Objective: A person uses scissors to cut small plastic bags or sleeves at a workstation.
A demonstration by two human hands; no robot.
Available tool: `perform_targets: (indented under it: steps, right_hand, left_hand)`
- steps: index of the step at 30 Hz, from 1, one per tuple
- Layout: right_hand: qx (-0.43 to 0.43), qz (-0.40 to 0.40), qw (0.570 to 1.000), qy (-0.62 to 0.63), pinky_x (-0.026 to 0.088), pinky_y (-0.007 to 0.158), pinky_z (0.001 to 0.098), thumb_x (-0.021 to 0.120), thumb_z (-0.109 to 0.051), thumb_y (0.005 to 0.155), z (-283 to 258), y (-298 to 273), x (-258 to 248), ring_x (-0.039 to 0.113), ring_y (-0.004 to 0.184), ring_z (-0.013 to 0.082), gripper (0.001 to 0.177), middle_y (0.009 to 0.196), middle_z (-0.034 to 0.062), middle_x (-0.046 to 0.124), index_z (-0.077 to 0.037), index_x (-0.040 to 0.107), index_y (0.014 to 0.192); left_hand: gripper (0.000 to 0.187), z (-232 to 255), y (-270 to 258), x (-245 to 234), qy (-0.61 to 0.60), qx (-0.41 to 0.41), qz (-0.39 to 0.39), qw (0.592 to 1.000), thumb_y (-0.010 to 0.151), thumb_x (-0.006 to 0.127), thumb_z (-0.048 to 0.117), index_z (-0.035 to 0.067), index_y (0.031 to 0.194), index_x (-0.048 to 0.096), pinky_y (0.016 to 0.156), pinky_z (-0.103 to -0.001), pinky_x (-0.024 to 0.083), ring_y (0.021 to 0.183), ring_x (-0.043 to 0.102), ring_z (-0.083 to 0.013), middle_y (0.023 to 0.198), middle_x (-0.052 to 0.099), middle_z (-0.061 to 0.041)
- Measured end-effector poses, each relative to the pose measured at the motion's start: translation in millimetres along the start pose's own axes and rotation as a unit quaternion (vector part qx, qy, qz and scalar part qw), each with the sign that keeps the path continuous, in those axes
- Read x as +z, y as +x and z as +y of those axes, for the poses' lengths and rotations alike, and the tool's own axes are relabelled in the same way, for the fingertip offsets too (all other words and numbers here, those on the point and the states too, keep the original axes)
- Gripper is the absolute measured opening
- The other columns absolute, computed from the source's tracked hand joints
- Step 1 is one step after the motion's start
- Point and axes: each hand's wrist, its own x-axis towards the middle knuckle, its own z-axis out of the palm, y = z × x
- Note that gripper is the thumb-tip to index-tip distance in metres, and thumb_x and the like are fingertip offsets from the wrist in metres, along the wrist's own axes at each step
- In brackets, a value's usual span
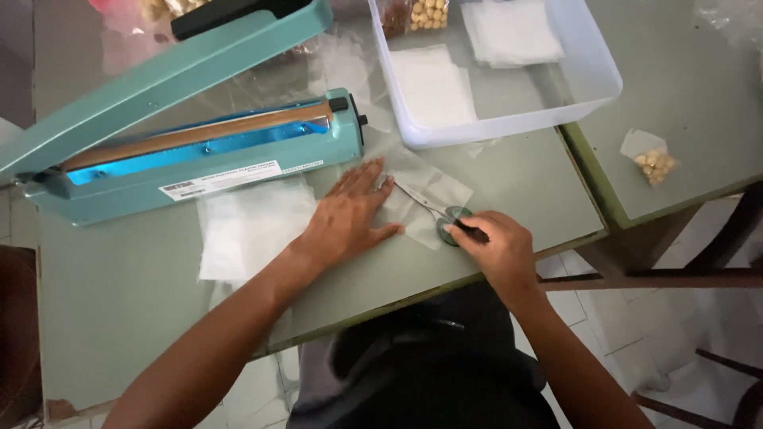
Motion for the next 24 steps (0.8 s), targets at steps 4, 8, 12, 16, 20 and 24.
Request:
perform_targets:
  steps: [4,8,12,16,20,24]
  right_hand:
    - [-0.025,-0.010,1.000,0.013,0.061,0.063,0.0347,0.088,-0.027,0.088,-10,-3,-1,0.074,0.073,0.0251,0.024,0.078,0.0095,0.075,-0.006,0.075,0.090]
    - [-0.029,-0.041,0.999,0.014,0.058,0.060,0.0336,0.084,-0.031,0.090,-19,-7,-3,0.072,0.067,0.0224,0.027,0.073,0.0070,0.072,-0.008,0.071,0.090]
    - [-0.031,-0.023,0.999,0.006,0.055,0.059,0.0321,0.081,-0.033,0.094,2,-8,9,0.069,0.065,0.0215,0.026,0.072,0.0045,0.069,-0.010,0.070,0.093]
    - [-0.041,-0.025,0.999,0.003,0.055,0.061,0.0312,0.082,-0.031,0.094,13,1,9,0.069,0.066,0.0199,0.025,0.072,0.0034,0.069,-0.009,0.071,0.092]
    - [-0.023,-0.035,0.999,-0.016,0.055,0.062,0.0322,0.084,-0.031,0.092,13,6,11,0.068,0.066,0.0198,0.027,0.071,0.0040,0.067,-0.009,0.069,0.090]
    - [-0.031,-0.009,0.999,-0.010,0.055,0.060,0.0298,0.087,-0.031,0.091,17,18,17,0.067,0.065,0.0190,0.031,0.069,0.0043,0.065,-0.007,0.069,0.090]
  left_hand:
    - [0.072,4,-1,-6,0.002,-0.003,-0.013,1.000,0.088,0.075,0.048,0.007,0.145,0.059,0.123,-0.050,0.031,0.148,0.042,-0.0376,0.156,0.049,-0.021]
    - [0.071,4,-2,-6,0.019,0.009,-0.022,1.000,0.091,0.071,0.050,0.005,0.145,0.058,0.122,-0.052,0.031,0.146,0.044,-0.0374,0.153,0.051,-0.021]
    - [0.076,3,-2,-4,0.042,0.005,-0.039,0.998,0.092,0.065,0.057,0.007,0.148,0.055,0.123,-0.052,0.030,0.149,0.041,-0.0365,0.156,0.049,-0.019]
    - [0.071,2,-2,-5,0.029,0.016,-0.031,0.999,0.093,0.067,0.052,0.006,0.146,0.057,0.123,-0.053,0.030,0.147,0.043,-0.0384,0.155,0.050,-0.021]
    - [0.070,2,-1,-3,0.013,0.023,-0.019,0.999,0.091,0.071,0.049,0.007,0.145,0.058,0.122,-0.055,0.031,0.146,0.044,-0.0402,0.153,0.051,-0.022]
    - [0.069,2,-1,-2,0.038,0.028,-0.006,0.999,0.088,0.073,0.050,0.010,0.143,0.062,0.121,-0.054,0.033,0.145,0.046,-0.0403,0.152,0.054,-0.021]
